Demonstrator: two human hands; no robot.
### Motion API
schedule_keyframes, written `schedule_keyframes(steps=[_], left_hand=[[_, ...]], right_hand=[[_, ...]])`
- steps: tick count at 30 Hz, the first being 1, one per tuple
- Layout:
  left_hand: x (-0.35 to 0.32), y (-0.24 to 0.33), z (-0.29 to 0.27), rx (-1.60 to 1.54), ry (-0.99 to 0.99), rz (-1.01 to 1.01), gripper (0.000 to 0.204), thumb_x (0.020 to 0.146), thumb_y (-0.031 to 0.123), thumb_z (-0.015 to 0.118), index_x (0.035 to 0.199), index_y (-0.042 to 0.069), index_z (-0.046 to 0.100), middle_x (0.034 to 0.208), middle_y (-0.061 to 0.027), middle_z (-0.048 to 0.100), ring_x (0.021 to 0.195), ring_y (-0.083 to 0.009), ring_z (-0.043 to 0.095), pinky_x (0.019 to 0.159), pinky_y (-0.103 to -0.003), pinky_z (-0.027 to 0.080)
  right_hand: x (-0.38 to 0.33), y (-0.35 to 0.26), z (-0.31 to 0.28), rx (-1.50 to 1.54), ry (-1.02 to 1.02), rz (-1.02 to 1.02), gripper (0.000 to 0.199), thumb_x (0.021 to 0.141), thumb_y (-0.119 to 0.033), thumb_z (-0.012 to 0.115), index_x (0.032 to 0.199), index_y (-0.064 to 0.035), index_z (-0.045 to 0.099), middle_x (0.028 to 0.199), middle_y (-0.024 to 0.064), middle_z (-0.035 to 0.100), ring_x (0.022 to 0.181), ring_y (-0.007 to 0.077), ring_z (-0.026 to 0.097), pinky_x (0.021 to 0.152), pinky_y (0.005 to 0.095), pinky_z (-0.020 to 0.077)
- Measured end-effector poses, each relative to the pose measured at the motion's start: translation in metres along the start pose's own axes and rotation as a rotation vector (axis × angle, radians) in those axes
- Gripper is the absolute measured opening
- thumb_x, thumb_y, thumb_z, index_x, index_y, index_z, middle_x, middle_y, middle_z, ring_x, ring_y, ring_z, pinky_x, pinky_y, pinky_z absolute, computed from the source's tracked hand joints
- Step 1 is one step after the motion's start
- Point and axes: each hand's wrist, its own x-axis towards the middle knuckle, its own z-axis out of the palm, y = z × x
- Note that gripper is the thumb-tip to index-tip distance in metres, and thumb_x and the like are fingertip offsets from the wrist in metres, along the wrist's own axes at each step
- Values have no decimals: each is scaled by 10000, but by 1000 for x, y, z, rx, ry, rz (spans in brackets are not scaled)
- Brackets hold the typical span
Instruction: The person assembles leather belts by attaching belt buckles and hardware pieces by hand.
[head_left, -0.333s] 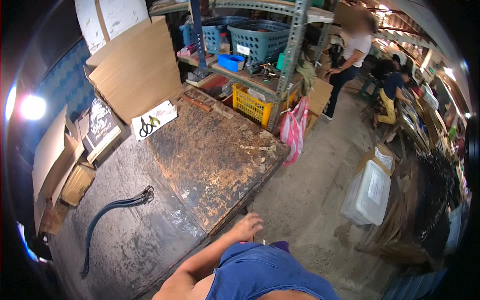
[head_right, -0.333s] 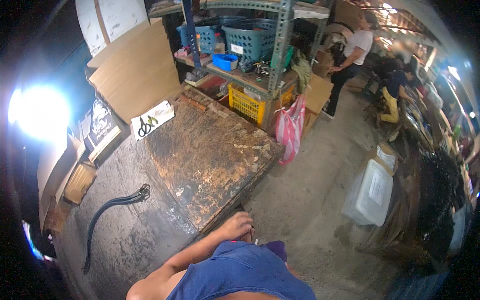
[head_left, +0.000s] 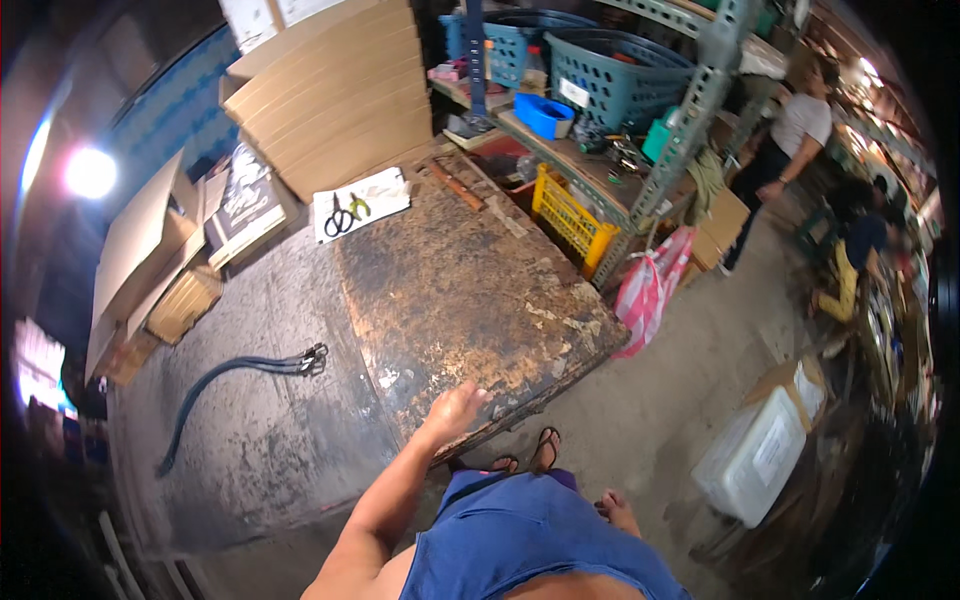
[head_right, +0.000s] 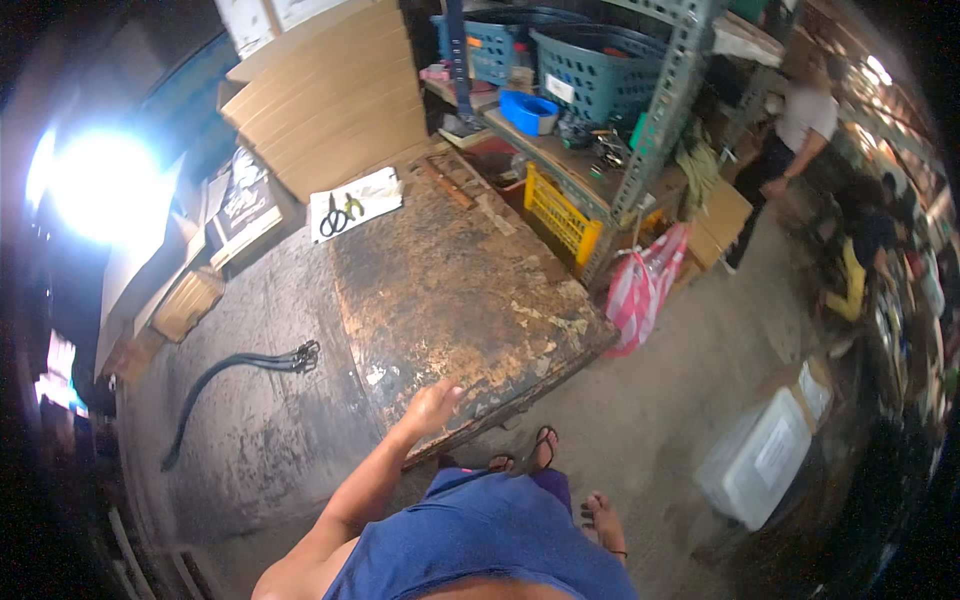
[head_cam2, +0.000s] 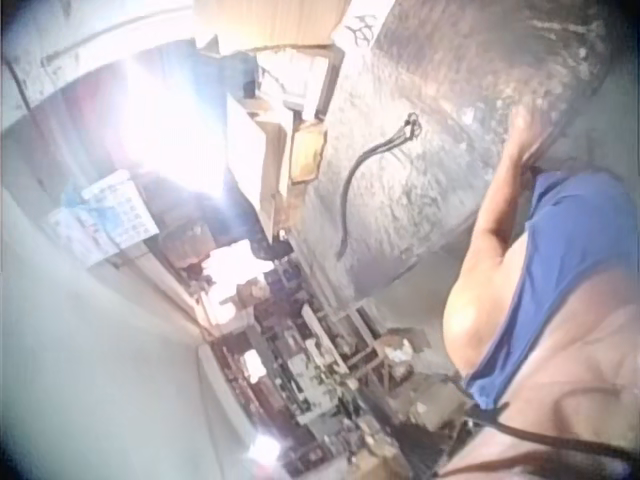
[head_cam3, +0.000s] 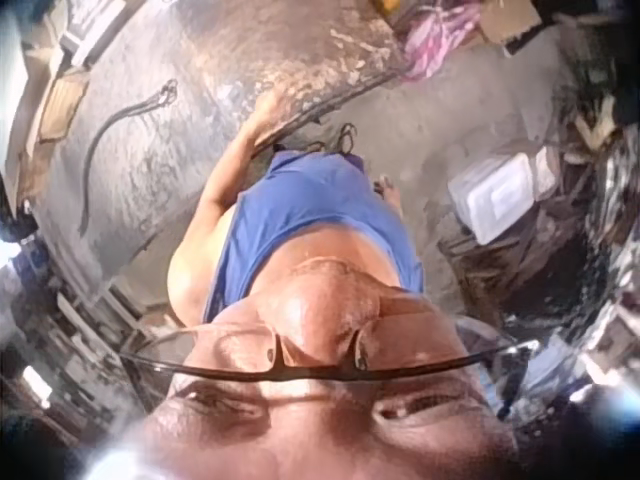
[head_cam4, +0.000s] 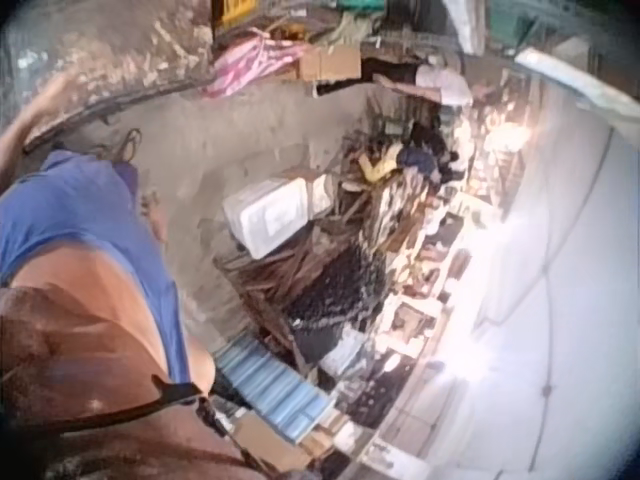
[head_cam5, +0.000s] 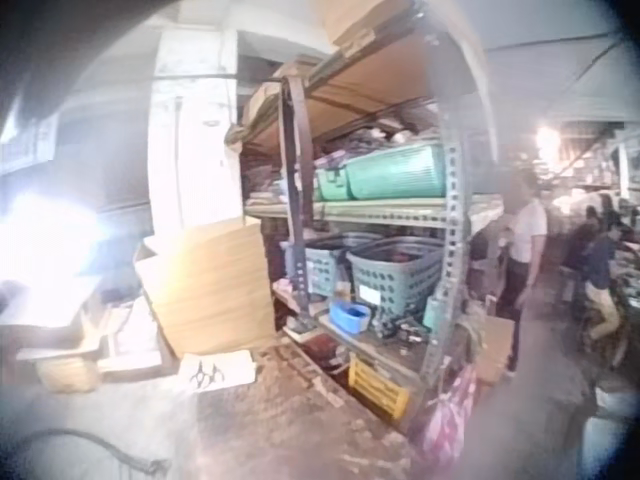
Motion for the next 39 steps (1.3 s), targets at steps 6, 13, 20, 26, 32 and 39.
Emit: schedule_keyframes(steps=[6,13,20,26,32,39], left_hand=[[-13,-4,48,32,60,105,391,960,399,590,840,38,678,869,-203,666,852,-404,646,740,-471,508],[-9,2,62,-34,7,99,325,938,373,630,924,56,699,865,-169,652,855,-365,648,731,-448,515],[-5,-23,43,-28,169,72,345,977,401,551,973,79,676,889,-195,645,882,-420,639,743,-494,512],[-6,-18,7,-80,270,74,310,984,344,543,938,49,626,933,-170,619,882,-404,624,727,-510,486],[-56,-51,13,-141,282,-53,313,982,362,543,1008,67,645,983,-142,614,976,-362,619,825,-478,496],[-103,-127,1,-121,414,-138,228,917,292,646,989,77,675,1101,-151,612,1090,-345,589,912,-434,496]], right_hand=[[131,-37,-62,-272,135,-345,609,922,-420,592,1357,3,548,1097,140,681,905,250,638,816,365,510],[147,-87,-83,-505,129,-400,628,910,-419,609,1344,30,542,1223,237,649,1152,353,621,976,415,472],[134,-142,-75,-748,86,-441,586,922,-423,607,1296,29,586,1236,221,652,1160,316,618,992,423,468],[224,-116,-66,-788,-51,-479,528,905,-337,662,1269,37,586,1188,233,669,1109,334,647,945,408,490],[211,-191,-9,-842,-212,-517,496,925,-315,647,1285,18,575,1087,178,681,966,271,650,828,388,515],[123,-215,27,-652,-165,-393,478,949,-283,628,1331,-10,540,922,78,647,757,167,597,651,331,507]])
